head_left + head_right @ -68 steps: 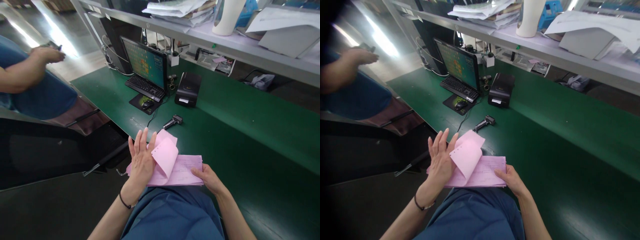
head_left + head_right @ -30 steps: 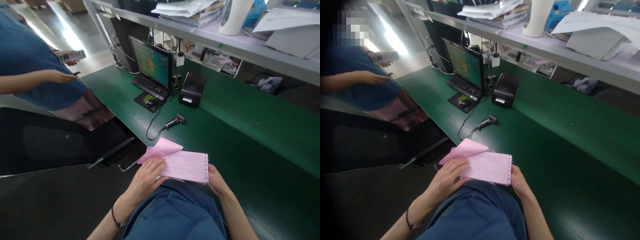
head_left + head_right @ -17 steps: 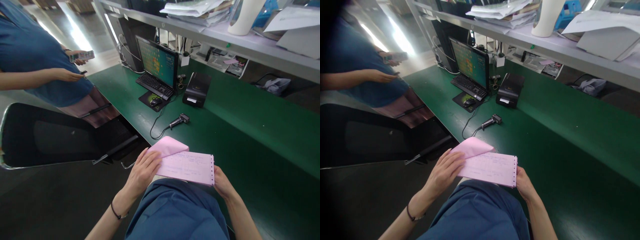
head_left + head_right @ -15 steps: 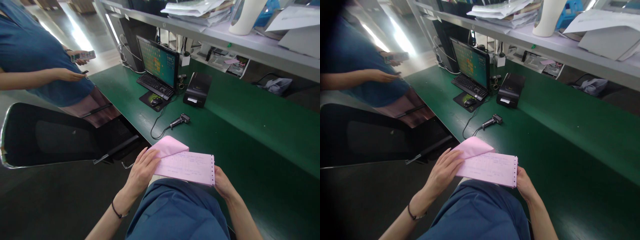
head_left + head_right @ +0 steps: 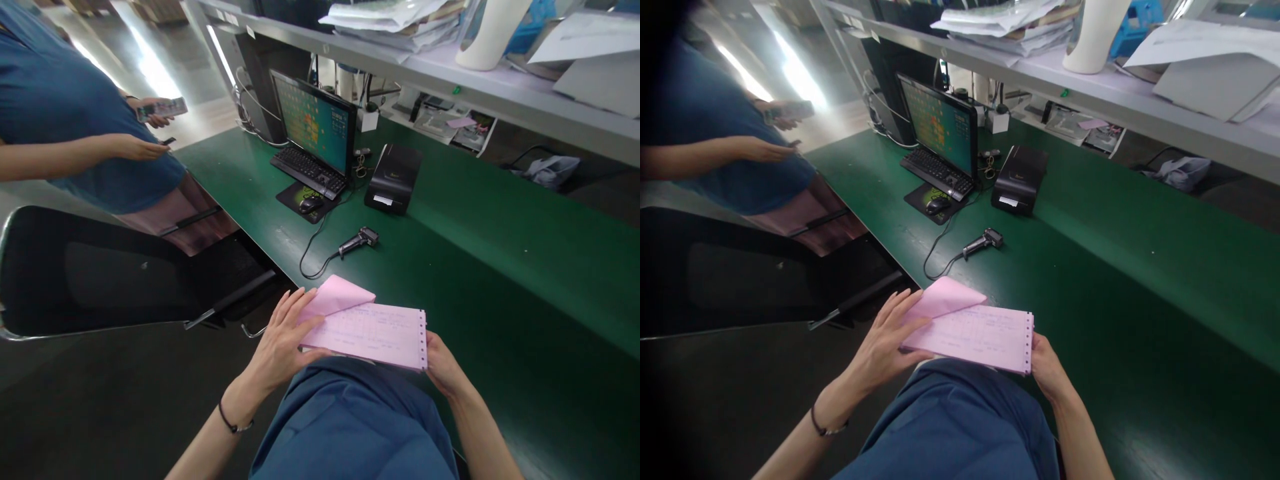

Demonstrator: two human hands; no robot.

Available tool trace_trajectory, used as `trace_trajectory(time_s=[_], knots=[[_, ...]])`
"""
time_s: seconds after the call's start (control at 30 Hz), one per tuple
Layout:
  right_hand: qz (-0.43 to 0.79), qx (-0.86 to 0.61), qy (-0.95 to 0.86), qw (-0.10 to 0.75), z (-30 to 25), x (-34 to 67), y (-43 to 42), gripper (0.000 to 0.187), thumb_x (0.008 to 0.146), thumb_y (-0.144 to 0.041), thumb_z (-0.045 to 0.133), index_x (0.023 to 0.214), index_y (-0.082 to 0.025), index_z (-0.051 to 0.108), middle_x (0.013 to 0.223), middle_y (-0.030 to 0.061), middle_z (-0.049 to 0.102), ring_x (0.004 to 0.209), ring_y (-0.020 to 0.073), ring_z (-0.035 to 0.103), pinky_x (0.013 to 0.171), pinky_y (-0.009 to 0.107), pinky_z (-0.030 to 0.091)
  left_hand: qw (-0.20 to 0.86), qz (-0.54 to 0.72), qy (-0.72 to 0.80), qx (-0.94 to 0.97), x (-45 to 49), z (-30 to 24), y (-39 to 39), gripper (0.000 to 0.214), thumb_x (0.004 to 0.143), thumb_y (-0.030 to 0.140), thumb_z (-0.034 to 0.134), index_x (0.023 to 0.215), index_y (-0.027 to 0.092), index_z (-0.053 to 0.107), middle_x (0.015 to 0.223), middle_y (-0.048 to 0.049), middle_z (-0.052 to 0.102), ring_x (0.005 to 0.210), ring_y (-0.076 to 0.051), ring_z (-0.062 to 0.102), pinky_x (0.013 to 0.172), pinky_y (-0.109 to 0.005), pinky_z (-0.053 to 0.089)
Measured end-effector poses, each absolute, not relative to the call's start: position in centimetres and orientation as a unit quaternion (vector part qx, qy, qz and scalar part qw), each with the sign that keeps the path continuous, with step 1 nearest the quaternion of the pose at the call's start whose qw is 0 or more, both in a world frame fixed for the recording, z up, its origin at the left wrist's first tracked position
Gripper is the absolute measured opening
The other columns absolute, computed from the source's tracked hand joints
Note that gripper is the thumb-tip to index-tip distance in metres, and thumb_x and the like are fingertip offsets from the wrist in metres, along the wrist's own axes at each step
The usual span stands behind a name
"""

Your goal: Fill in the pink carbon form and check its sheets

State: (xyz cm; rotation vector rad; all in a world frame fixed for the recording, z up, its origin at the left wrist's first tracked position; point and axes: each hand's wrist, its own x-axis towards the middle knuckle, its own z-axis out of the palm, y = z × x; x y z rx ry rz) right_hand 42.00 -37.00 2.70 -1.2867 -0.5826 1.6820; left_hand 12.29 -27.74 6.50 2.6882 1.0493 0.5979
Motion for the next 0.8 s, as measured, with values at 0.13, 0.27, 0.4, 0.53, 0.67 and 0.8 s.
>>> trace_trajectory(time_s=[0.13, 0.27, 0.4, 0.53, 0.67, 0.8], knots=[[0.679, -0.524, -0.249, 0.451, 2.6, 42.0, -37.0, 0.046, 0.068, -0.033, 0.076, 0.111, -0.020, 0.065, 0.106, 0.0111, 0.070, 0.105, 0.0295, 0.062, 0.093, 0.048, 0.050, 0.106, 0.188, 0.355, 0.910, 12.1, 6.2, -27.6, 0.049, 0.077, 0.051, 0.065, 0.115, 0.020, 0.061, 0.148, -0.0138, 0.027, 0.137, -0.035, 0.022, 0.111, -0.056, 0.029], [0.676, -0.524, -0.253, 0.451, 3.1, 41.8, -36.9, 0.043, 0.069, -0.037, 0.074, 0.109, -0.021, 0.066, 0.103, 0.0105, 0.071, 0.101, 0.0288, 0.064, 0.091, 0.047, 0.051, 0.123, 0.208, 0.351, 0.905, 11.9, 6.2, -27.5, 0.037, 0.079, 0.044, 0.065, 0.107, 0.019, 0.065, 0.146, -0.0138, 0.030, 0.136, -0.034, 0.024, 0.109, -0.052, 0.034], [0.676, -0.523, -0.253, 0.452, 3.6, 41.7, -36.8, 0.041, 0.070, -0.039, 0.074, 0.107, -0.023, 0.067, 0.103, 0.0095, 0.071, 0.099, 0.0281, 0.065, 0.090, 0.046, 0.051, 0.132, 0.213, 0.329, 0.910, 11.7, 6.3, -27.6, 0.023, 0.082, 0.038, 0.064, 0.097, 0.022, 0.068, 0.145, -0.0105, 0.031, 0.135, -0.033, 0.025, 0.108, -0.052, 0.035], [0.681, -0.518, -0.246, 0.455, 3.8, 41.7, -36.7, 0.043, 0.068, -0.040, 0.075, 0.105, -0.021, 0.068, 0.101, 0.0110, 0.071, 0.097, 0.0289, 0.065, 0.089, 0.047, 0.051, 0.135, 0.197, 0.318, 0.918, 11.7, 6.2, -27.6, 0.017, 0.084, 0.034, 0.061, 0.097, 0.026, 0.069, 0.147, -0.0076, 0.028, 0.136, -0.033, 0.022, 0.107, -0.053, 0.036], [0.678, -0.517, -0.257, 0.454, 3.7, 41.8, -36.7, 0.045, 0.066, -0.039, 0.076, 0.105, -0.019, 0.068, 0.103, 0.0119, 0.071, 0.097, 0.0289, 0.065, 0.091, 0.046, 0.050, 0.139, 0.186, 0.330, 0.915, 11.9, 6.5, -27.8, 0.016, 0.086, 0.031, 0.059, 0.098, 0.028, 0.069, 0.148, -0.0063, 0.026, 0.137, -0.033, 0.021, 0.108, -0.054, 0.035], [0.673, -0.525, -0.259, 0.453, 3.0, 42.0, -36.8, 0.043, 0.068, -0.041, 0.074, 0.104, -0.018, 0.068, 0.104, 0.0124, 0.070, 0.098, 0.0287, 0.065, 0.094, 0.045, 0.048, 0.149, 0.162, 0.336, 0.916, 12.3, 6.8, -28.1, 0.020, 0.085, 0.032, 0.059, 0.104, 0.029, 0.067, 0.152, -0.0045, 0.016, 0.138, -0.034, 0.016, 0.110, -0.054, 0.032]])
